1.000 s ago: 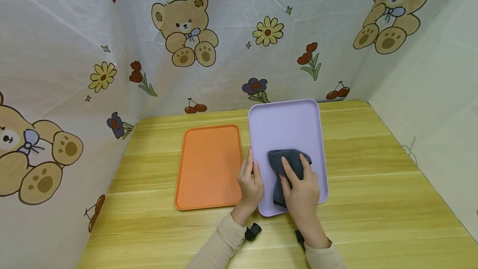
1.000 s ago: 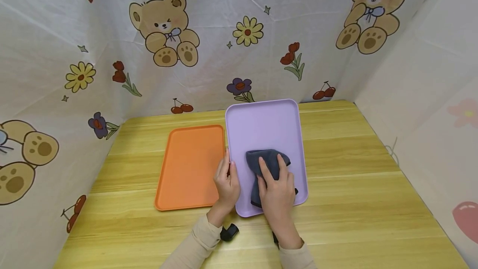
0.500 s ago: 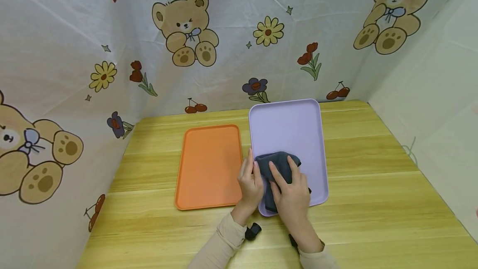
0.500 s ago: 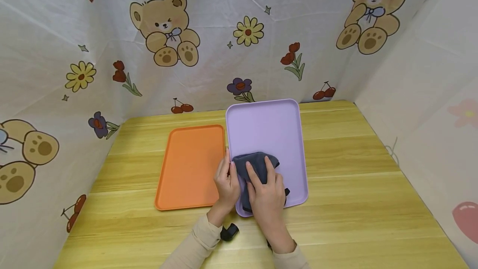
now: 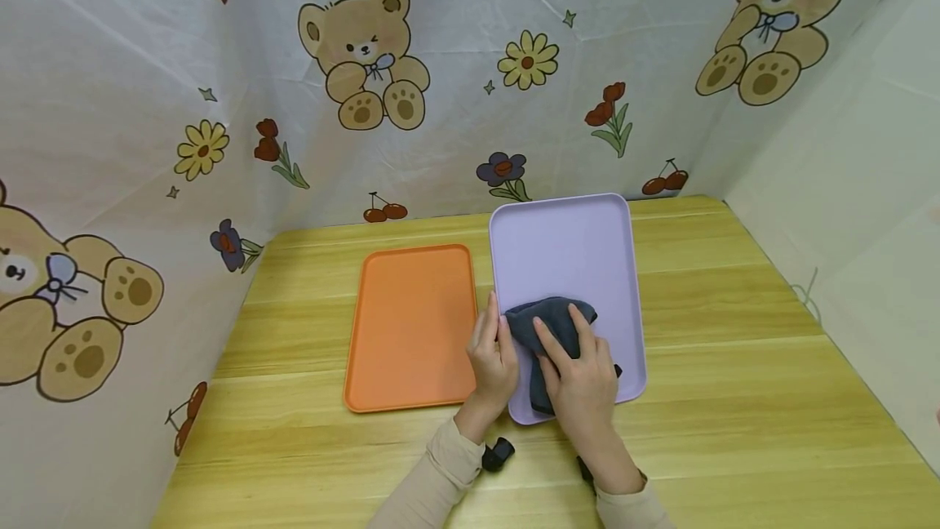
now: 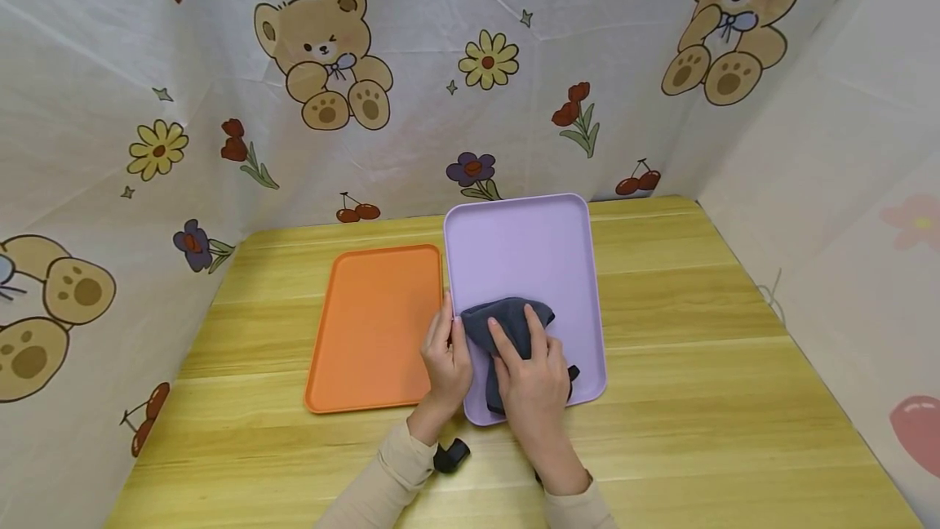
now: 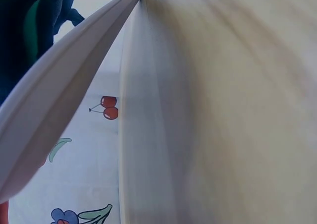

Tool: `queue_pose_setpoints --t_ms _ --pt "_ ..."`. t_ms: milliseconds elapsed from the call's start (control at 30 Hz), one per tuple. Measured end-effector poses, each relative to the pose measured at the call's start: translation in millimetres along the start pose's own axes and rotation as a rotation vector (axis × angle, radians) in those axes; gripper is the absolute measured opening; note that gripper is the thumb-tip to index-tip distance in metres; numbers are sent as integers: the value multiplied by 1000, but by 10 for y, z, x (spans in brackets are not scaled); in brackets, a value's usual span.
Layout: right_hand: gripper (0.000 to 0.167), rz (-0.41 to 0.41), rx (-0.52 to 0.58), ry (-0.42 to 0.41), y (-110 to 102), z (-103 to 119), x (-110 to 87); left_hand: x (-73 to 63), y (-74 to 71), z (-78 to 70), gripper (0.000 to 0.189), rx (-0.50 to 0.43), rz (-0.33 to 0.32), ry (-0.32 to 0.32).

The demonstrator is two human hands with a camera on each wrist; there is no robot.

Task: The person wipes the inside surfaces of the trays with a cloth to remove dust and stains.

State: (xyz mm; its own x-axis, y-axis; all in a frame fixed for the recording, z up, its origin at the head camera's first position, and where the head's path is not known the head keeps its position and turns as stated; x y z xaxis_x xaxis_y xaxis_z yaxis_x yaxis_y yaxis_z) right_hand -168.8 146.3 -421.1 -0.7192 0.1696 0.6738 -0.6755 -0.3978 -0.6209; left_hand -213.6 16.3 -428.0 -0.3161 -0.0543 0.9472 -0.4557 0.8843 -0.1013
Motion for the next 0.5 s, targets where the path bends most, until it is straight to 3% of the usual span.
queue_pose_setpoints --t_ms 500 --pt "53 -19 0 44 -59 -189 45 12 10 -6 43 -2 5 -15"
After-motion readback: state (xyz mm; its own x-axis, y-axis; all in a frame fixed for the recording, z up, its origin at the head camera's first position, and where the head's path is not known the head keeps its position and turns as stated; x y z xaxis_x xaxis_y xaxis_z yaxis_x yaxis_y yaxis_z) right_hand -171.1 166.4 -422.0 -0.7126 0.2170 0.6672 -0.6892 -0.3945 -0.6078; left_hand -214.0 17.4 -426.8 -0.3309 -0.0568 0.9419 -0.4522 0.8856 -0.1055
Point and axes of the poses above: each hand's wrist, its own x-axis towards the middle knuckle, its own y-axis out of the palm, z = x × y, the point moved 9 cm from there along x, towards the middle knuckle, and after that the axes turned 11 degrees about y, right-handed, at the moved point
